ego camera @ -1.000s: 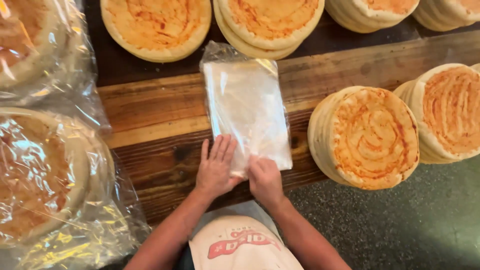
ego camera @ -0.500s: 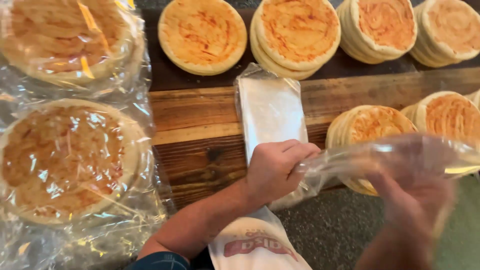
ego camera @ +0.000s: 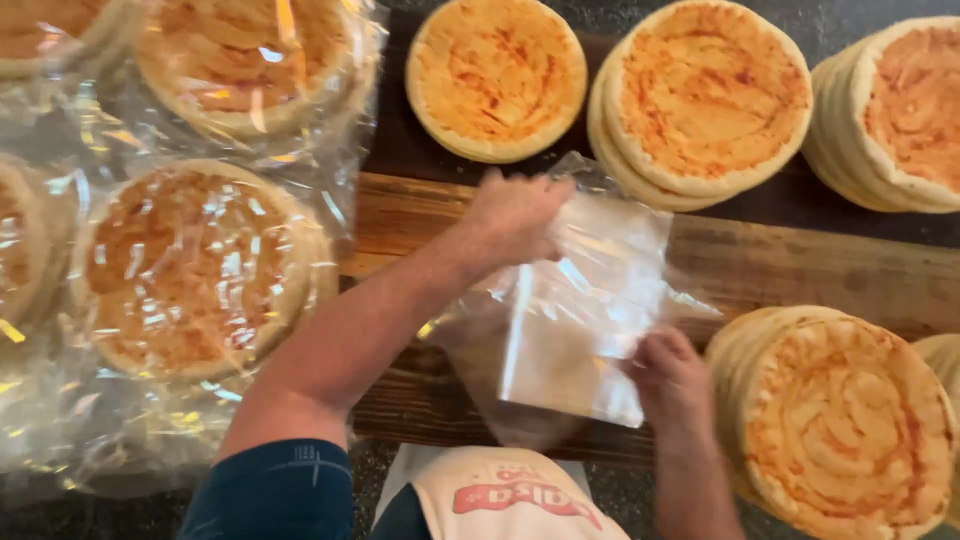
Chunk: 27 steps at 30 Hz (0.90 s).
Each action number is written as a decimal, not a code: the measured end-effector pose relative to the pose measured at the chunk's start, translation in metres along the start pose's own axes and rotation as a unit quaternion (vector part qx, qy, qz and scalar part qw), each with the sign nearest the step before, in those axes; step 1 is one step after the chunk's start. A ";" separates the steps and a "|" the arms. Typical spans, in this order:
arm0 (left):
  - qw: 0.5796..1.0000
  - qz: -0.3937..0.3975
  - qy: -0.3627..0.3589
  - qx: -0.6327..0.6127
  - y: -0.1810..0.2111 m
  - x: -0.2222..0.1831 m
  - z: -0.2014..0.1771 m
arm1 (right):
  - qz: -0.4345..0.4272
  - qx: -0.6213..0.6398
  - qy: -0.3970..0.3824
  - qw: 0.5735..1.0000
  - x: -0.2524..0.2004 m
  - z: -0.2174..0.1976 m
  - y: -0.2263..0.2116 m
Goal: Bagging pre-made pizza bases into individual plastic bags for packaging at a workbench.
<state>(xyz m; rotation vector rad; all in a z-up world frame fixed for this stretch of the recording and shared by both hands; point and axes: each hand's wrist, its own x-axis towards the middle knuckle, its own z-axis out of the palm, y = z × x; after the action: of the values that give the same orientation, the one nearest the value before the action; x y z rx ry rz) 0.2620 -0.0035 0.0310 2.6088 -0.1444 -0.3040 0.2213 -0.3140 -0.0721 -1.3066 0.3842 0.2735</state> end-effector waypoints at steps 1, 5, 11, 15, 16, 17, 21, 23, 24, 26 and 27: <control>0.983 0.041 0.123 0.130 0.007 0.000 0.001 | 0.045 0.016 -0.014 0.999 0.009 -0.003 0.016; 0.957 0.087 0.239 0.137 0.043 -0.029 0.081 | 0.124 0.041 -0.009 0.991 0.023 0.008 0.054; 0.994 -0.076 0.010 -0.076 0.031 -0.038 0.199 | 0.085 -0.197 0.013 0.977 0.048 -0.037 0.085; 0.986 -0.079 0.109 -0.095 0.021 -0.046 0.185 | -0.019 -0.503 0.064 0.862 0.003 -0.023 -0.010; 0.989 -0.031 0.122 -0.083 0.029 -0.047 0.175 | -0.063 -0.463 0.034 0.883 -0.008 -0.017 -0.017; 0.989 0.020 0.125 -0.074 0.040 -0.053 0.170 | -0.101 -0.423 0.010 0.901 -0.025 -0.015 -0.022; 0.991 0.069 0.100 -0.055 0.048 -0.064 0.160 | 0.016 -0.272 -0.103 0.957 -0.017 0.007 0.007; 0.996 0.026 0.068 -0.042 0.041 -0.076 0.169 | 0.024 -0.239 -0.047 0.970 -0.016 0.004 0.015; 0.997 0.022 0.064 -0.043 0.044 -0.081 0.175 | 0.029 -0.240 -0.048 0.969 -0.018 0.004 0.018; 0.992 -0.019 0.116 -0.036 0.049 -0.080 0.181 | 0.004 -0.225 -0.019 0.974 -0.014 0.005 0.018; 0.992 -0.020 0.119 -0.036 0.057 -0.079 0.169 | 0.002 -0.227 -0.021 0.974 -0.009 0.007 0.029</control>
<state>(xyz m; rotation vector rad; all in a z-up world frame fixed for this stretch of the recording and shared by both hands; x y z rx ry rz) 0.1424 -0.1200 -0.0688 2.5539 0.0022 -0.0107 0.2025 -0.2998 -0.0928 -1.7447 0.2979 0.4081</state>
